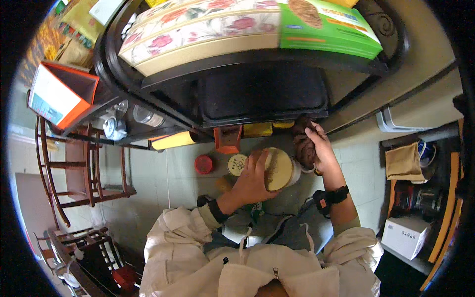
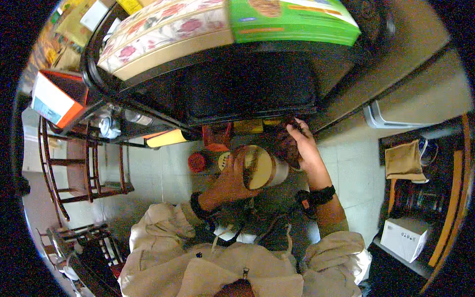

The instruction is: The person kneels and wipes a black plastic tray with a brown cloth, then places it on a shelf. They then wipe the lid and body of a cylindrical container and place it on the shelf, followed by wiping and placing a second cylindrical container.

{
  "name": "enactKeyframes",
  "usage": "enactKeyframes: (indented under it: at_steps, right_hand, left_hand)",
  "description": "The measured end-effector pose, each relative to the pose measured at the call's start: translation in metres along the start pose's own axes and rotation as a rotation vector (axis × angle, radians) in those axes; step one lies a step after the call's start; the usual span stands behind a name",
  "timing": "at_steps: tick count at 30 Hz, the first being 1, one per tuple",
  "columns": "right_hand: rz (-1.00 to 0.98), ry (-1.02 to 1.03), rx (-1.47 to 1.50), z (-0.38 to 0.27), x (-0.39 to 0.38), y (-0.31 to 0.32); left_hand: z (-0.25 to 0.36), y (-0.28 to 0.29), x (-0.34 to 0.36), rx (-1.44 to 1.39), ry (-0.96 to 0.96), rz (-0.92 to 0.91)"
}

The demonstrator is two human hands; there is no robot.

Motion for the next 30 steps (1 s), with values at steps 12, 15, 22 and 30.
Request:
enactKeyframes:
  at_steps: [12, 15, 22, 30]
  right_hand:
    - [-0.299, 0.441, -0.436, 0.005, -0.013, -0.101]
    - [-0.191, 0.570, -0.423, 0.004, -0.009, -0.096]
    - [-0.095, 0.567, -0.441, 0.010, 0.014, -0.116]
    - [-0.085, 0.612, -0.136, 0.006, 0.020, -0.109]
  left_hand:
    - [-0.015, 0.063, -0.003, -0.076, -0.133, 0.146]
    - [-0.012, 0.070, 0.000, -0.186, -0.311, 0.249]
    - [-0.016, 0.080, 0.007, -0.298, -0.298, 0.316]
    - [-0.056, 0.081, 0.013, -0.019, -0.398, 0.381]
Point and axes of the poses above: each hand's wrist, its own x-axis towards the middle knuckle, its own y-axis out of the back of the hand, z = x × y, the point moved 8 cm from there along x, towards the middle knuckle, and after that the axes turned 11 degrees about -x, right-handed, at the moved point
